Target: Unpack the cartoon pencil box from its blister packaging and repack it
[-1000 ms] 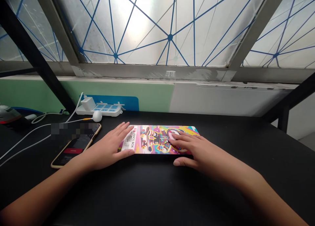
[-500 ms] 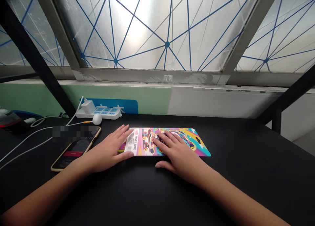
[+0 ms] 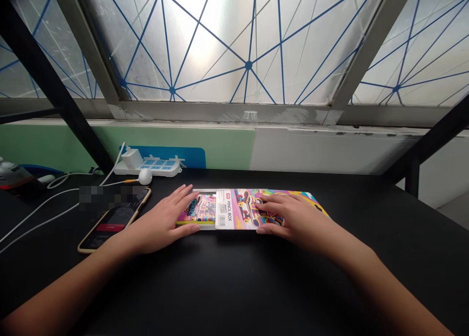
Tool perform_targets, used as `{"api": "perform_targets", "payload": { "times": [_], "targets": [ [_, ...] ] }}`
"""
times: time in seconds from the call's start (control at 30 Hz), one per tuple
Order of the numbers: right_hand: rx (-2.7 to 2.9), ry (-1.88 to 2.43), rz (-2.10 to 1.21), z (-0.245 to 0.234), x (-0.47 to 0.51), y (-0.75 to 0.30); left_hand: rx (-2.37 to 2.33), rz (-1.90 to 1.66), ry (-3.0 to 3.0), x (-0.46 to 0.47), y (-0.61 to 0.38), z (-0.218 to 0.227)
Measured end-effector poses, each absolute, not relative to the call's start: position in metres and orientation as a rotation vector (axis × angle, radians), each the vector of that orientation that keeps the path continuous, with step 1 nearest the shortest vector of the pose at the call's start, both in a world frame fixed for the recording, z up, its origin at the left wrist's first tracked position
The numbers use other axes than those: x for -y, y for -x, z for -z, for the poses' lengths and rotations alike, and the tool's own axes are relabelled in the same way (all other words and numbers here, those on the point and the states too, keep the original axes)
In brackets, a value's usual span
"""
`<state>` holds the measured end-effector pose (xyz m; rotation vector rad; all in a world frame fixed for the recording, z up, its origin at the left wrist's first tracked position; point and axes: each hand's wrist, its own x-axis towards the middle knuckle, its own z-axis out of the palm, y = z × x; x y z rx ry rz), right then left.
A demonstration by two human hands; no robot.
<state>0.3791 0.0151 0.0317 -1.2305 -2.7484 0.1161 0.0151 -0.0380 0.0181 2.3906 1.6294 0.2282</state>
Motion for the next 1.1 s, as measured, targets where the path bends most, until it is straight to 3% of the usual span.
{"api": "perform_targets", "payload": {
  "times": [0.43, 0.7, 1.1],
  "targets": [
    [2.769, 1.046, 0.251, 0.007, -0.001, -0.317, -1.6, -0.219, -2.656, 0.043, -0.032, -0.021],
    [2.732, 1.025, 0.265, 0.005, 0.002, -0.279, -1.65, -0.192, -2.596, 0.04, -0.045, -0.012],
    [2.655, 0.993, 0.176, 0.02, -0.01, -0.388, -1.58, -0.231, -2.574, 0.039, -0.033, -0.017]
  ]
}}
